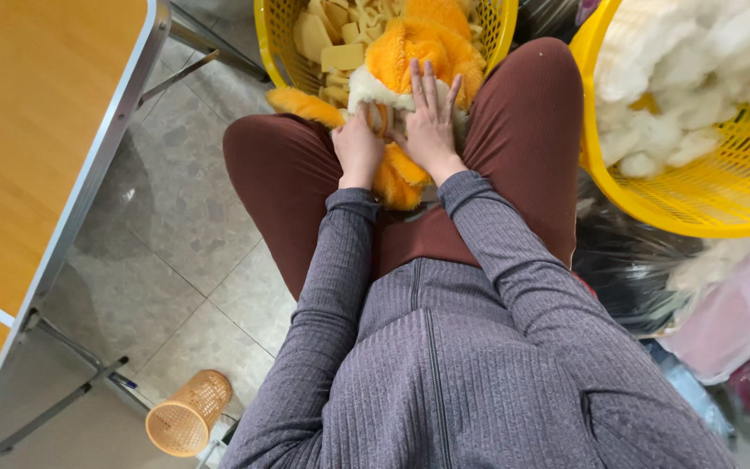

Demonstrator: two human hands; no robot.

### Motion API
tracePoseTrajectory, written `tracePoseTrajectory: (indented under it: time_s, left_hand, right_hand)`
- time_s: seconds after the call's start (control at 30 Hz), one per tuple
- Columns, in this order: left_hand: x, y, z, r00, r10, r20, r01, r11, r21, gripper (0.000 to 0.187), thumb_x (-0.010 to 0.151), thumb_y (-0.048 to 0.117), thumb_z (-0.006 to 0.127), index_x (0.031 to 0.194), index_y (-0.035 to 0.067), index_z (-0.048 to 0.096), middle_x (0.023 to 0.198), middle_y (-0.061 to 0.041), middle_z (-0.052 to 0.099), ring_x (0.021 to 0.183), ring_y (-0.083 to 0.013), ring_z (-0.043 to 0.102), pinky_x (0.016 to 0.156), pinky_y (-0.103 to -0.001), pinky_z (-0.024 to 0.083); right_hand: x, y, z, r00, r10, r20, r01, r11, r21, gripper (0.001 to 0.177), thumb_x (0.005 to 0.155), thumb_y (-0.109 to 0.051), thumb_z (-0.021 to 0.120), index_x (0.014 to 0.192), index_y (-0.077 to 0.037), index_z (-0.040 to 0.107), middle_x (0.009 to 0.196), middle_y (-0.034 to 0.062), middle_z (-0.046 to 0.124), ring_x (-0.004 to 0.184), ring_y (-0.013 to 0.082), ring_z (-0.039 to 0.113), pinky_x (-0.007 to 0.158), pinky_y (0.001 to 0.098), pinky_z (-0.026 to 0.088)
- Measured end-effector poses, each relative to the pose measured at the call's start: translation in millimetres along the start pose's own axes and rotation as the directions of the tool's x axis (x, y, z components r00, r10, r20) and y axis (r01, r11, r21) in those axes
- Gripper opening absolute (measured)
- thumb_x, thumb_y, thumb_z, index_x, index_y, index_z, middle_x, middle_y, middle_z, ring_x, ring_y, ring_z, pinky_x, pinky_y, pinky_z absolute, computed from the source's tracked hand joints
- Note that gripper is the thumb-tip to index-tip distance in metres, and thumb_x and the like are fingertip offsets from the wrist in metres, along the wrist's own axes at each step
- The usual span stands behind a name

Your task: The person sits on the floor and stuffs a yellow and white plush toy with white cotton-like material. They repeatedly open the toy, insert cotton, and press the filling into place. The person also handles a plastic bag of cotton and a yellow basket containing fabric scraps.

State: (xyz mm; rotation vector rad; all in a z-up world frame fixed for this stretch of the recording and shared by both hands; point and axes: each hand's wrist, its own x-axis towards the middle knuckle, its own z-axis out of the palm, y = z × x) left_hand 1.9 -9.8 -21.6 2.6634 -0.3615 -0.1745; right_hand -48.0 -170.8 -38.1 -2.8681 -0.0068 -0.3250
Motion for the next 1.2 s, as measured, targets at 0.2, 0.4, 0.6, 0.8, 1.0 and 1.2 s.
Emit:
tracePoseTrajectory:
  time_s: [0.2,0.4,0.6,0.8,1.0,1.2]
  left_hand:
    - [-5,18,-17,0.991,0.048,-0.121,-0.049,0.999,-0.002,0.047,0.074,0.016,0.075,0.119,0.008,0.064,0.102,-0.015,0.072,0.1,-0.0362,0.069,0.09,-0.051,0.044]
    - [3,22,-12,0.999,0.03,0.012,-0.031,0.998,0.063,0.03,0.084,0.022,0.072,0.113,0.013,0.069,0.102,-0.017,0.073,0.097,-0.04,0.069,0.084,-0.056,0.054]
    - [-6,2,9,0.995,0.093,-0.035,-0.089,0.991,0.104,0.039,0.08,0.022,0.073,0.115,0.008,0.064,0.104,-0.017,0.069,0.102,-0.0385,0.066,0.088,-0.054,0.052]
    - [-4,9,-2,0.999,0.046,0.005,-0.047,0.998,0.038,0.048,0.077,0.016,0.073,0.124,0.013,0.064,0.108,-0.015,0.07,0.105,-0.0361,0.065,0.096,-0.052,0.049]
    - [-10,7,4,0.996,0.088,-0.008,-0.087,0.995,0.055,0.044,0.076,0.019,0.076,0.118,0.013,0.066,0.099,-0.015,0.068,0.102,-0.0355,0.065,0.099,-0.052,0.046]
    - [-10,11,6,0.997,0.077,0.01,-0.077,0.986,0.151,0.029,0.079,0.015,0.072,0.107,0.008,0.067,0.096,-0.015,0.07,0.097,-0.0355,0.067,0.083,-0.05,0.052]
  right_hand:
    - [1,-11,-14,0.995,0.063,0.078,-0.075,0.984,0.159,0.021,0.089,-0.027,0.074,0.078,-0.009,0.076,0.176,0.0172,0.005,0.161,0.0392,-0.002,0.121,0.0734,-0.006]
    - [-14,-5,22,0.994,0.101,0.043,-0.104,0.993,0.063,0.017,0.092,-0.018,0.07,0.078,-0.011,0.076,0.177,0.0195,0.012,0.164,0.039,0.005,0.124,0.0719,-0.001]
    - [-45,5,82,0.995,0.091,0.044,-0.097,0.978,0.187,0.014,0.088,-0.014,0.062,0.098,-0.01,0.071,0.167,0.0128,0.015,0.162,0.0277,0.006,0.129,0.0549,0.005]
    - [-24,0,29,0.997,0.078,0.025,-0.082,0.973,0.216,0.032,0.095,-0.038,0.079,0.094,-0.006,0.077,0.177,0.0258,0.006,0.163,0.0421,0.0,0.122,0.074,-0.002]
    - [-27,-9,-19,0.994,0.051,0.101,-0.07,0.977,0.201,0.023,0.096,-0.031,0.077,0.094,-0.008,0.077,0.175,0.0266,0.003,0.161,0.0439,-0.002,0.122,0.0721,-0.004]
    - [-13,2,-6,0.975,0.089,0.202,-0.121,0.98,0.155,0.018,0.091,-0.025,0.072,0.092,-0.008,0.077,0.171,0.0263,0.006,0.158,0.0455,0.001,0.121,0.0744,-0.002]
